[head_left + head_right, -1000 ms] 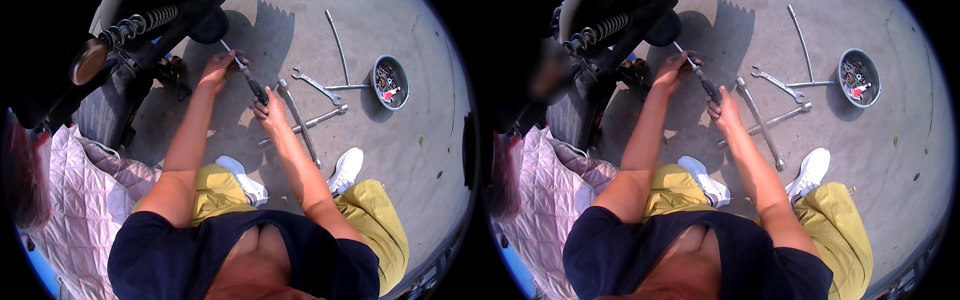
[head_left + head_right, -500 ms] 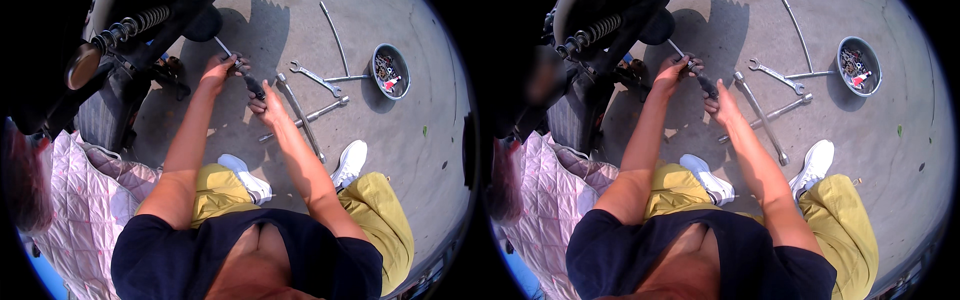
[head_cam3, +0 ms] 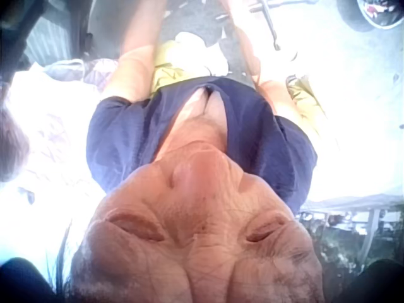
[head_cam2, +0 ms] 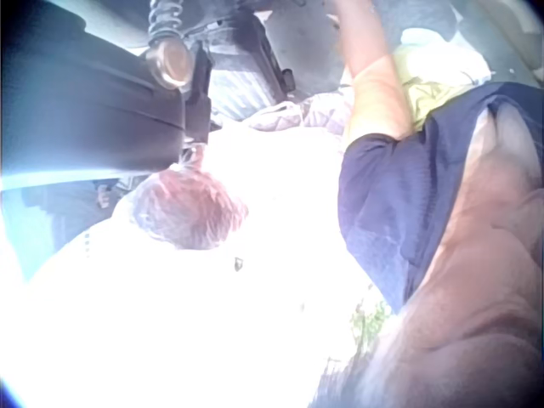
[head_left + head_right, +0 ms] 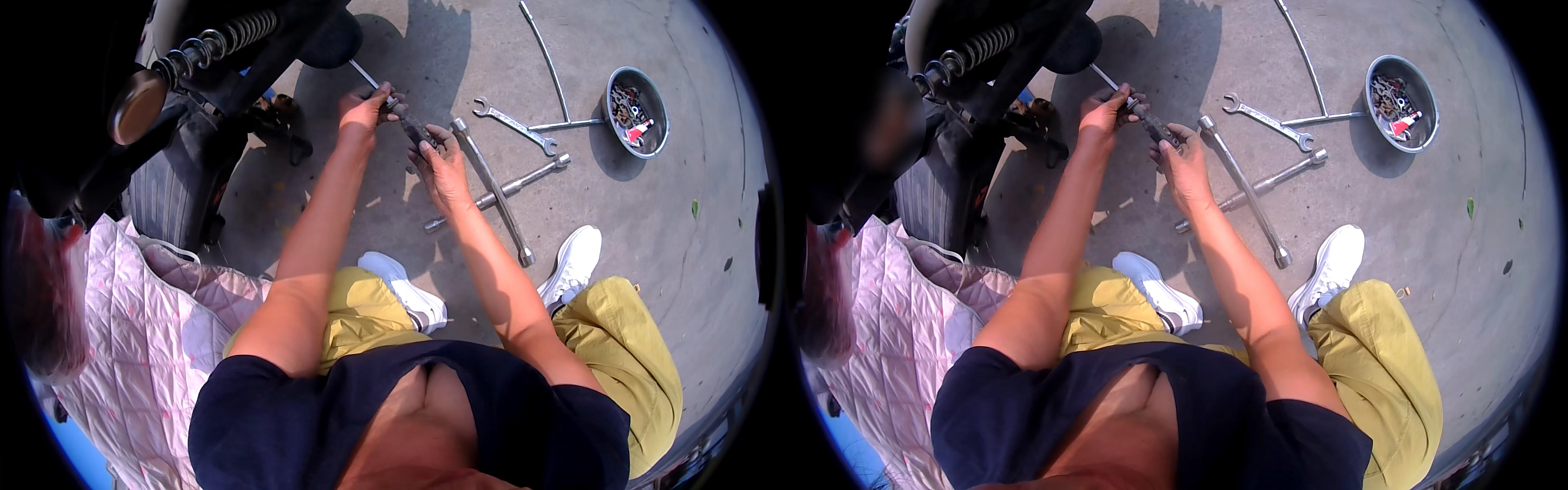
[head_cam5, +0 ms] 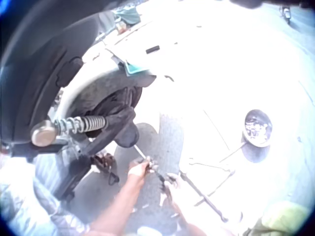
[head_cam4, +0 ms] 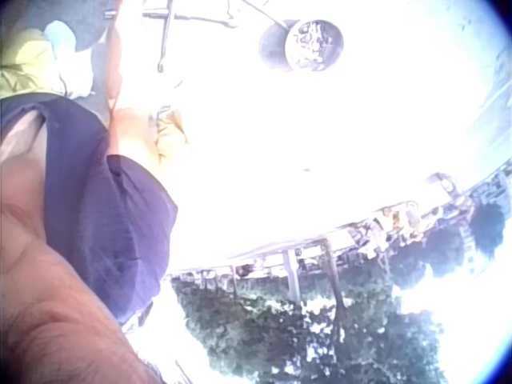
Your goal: The person removes a plastic cover from the rear of a scooter using a screwdriver, then reattaches it and tightens the screws. The person works on the scooter's rear fender area while sitting on the ground.
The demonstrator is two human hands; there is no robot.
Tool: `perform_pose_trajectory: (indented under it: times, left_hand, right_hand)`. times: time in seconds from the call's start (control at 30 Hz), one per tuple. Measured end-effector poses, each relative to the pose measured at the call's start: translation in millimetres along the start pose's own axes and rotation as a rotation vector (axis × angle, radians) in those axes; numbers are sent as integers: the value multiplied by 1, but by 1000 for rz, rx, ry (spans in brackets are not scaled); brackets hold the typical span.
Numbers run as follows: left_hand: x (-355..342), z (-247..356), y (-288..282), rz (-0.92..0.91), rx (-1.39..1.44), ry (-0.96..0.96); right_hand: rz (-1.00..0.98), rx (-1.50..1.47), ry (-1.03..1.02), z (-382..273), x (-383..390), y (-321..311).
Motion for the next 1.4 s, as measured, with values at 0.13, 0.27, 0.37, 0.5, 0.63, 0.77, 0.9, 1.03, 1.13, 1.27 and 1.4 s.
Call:
perform_pose_trajectory:
  times: [0.13,0.27,0.37,0.5,0.63,0.77,0.9,1.03,1.13,1.27,1.4]
  left_hand:
    - [1,3,10,-110,110,5]
    - [2,0,-5,-72,65,-12]
    - [-2,1,-12,64,-97,34]
    - [-1,6,-7,68,-132,18]
    - [-2,7,-10,-12,6,18]
    - [-10,5,-15,10,-50,55]
    - [-22,8,-24,5,261,103]
    - [-36,41,-42,-246,770,352]
    - [-48,62,-43,-334,851,398]
    - [-61,65,-50,-172,839,431]
    - [-59,55,-48,-11,900,397]
  right_hand:
    - [-340,-326,326,23,-15,-18]
    - [-245,-352,321,17,-6,8]
    - [-27,-7,37,0,2,-3]
    - [-402,-433,459,32,-11,-16]
    - [-68,-420,480,29,1,8]
    - [-14,-46,17,4,9,3]
    - [-322,-369,415,30,-3,-11]
    - [-259,-406,438,34,10,12]
    - [-191,-236,226,22,7,11]
    - [-252,-47,99,17,3,7]
    - [-316,-19,184,7,14,15]
Point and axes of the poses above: each hand's wrist, its own x-axis away from the middle knuckle, its own y-axis out of the palm, z = x × y, the point moved 8 cm from there along -x, towards the middle knuckle, and after that the axes turned 3 degrees about -z, right-handed, at the moved point
